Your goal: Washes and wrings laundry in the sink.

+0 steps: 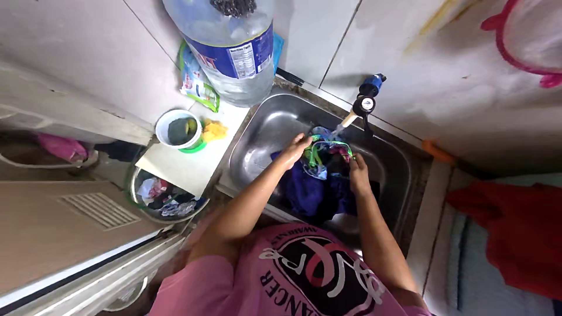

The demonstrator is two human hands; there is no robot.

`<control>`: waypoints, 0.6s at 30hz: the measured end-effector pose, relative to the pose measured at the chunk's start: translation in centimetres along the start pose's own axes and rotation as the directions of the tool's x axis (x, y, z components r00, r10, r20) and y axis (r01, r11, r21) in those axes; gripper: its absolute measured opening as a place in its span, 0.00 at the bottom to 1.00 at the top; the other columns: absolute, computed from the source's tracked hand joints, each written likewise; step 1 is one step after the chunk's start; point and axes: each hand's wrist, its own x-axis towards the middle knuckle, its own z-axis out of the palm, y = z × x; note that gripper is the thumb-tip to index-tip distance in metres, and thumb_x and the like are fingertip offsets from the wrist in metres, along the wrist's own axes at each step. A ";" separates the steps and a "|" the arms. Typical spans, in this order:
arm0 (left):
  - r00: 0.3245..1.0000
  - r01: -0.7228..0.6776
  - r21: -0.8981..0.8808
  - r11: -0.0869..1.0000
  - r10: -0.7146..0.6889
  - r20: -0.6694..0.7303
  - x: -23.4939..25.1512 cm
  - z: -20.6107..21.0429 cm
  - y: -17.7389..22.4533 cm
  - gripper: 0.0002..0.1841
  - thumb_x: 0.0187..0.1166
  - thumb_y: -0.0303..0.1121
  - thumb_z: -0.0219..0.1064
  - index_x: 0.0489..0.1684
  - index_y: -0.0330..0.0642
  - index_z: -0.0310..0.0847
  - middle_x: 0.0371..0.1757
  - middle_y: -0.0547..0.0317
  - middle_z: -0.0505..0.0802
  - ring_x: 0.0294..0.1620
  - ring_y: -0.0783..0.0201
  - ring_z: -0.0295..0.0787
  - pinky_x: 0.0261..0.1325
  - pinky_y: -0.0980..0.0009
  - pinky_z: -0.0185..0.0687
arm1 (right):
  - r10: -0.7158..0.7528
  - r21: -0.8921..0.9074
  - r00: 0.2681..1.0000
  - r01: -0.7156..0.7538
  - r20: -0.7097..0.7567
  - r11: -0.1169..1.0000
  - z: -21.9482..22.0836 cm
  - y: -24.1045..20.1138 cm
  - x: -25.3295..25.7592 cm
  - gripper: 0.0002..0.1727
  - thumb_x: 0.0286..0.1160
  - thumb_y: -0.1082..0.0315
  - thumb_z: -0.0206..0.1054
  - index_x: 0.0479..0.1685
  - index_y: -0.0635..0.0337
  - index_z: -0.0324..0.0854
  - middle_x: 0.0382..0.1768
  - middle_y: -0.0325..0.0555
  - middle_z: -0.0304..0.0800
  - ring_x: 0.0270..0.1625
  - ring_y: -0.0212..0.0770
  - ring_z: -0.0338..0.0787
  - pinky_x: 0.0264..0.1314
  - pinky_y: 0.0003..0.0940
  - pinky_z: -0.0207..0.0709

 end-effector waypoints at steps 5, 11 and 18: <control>0.998 -0.021 0.198 0.980 0.032 -0.049 0.5 -0.1 3.5 0.20 0.92 0.41 0.57 0.60 0.28 0.75 0.56 0.39 0.84 0.57 0.54 0.80 0.65 0.54 0.76 | -0.080 -0.402 0.981 0.146 0.177 0.904 0.5 0.5 -0.7 0.35 0.84 0.48 0.61 0.79 0.69 0.70 0.63 0.71 0.86 0.65 0.65 0.87 0.69 0.67 0.77; 0.986 -0.054 0.865 0.499 -0.113 0.126 1.8 -5.5 1.2 0.23 0.76 0.31 0.75 0.68 0.32 0.79 0.63 0.28 0.88 0.67 0.30 0.84 0.70 0.32 0.74 | 0.006 -0.716 0.953 0.224 0.303 0.662 -0.6 2.9 0.1 0.26 0.80 0.52 0.70 0.71 0.59 0.85 0.70 0.61 0.87 0.74 0.65 0.83 0.78 0.71 0.66; 0.973 0.129 0.402 0.907 -0.195 0.126 1.1 -6.3 -0.9 0.21 0.85 0.30 0.66 0.71 0.27 0.72 0.66 0.31 0.83 0.66 0.44 0.82 0.71 0.48 0.76 | 0.057 -0.174 0.998 -0.053 0.015 0.983 -2.9 1.5 1.5 0.12 0.80 0.75 0.63 0.56 0.72 0.82 0.48 0.60 0.89 0.49 0.47 0.88 0.57 0.49 0.81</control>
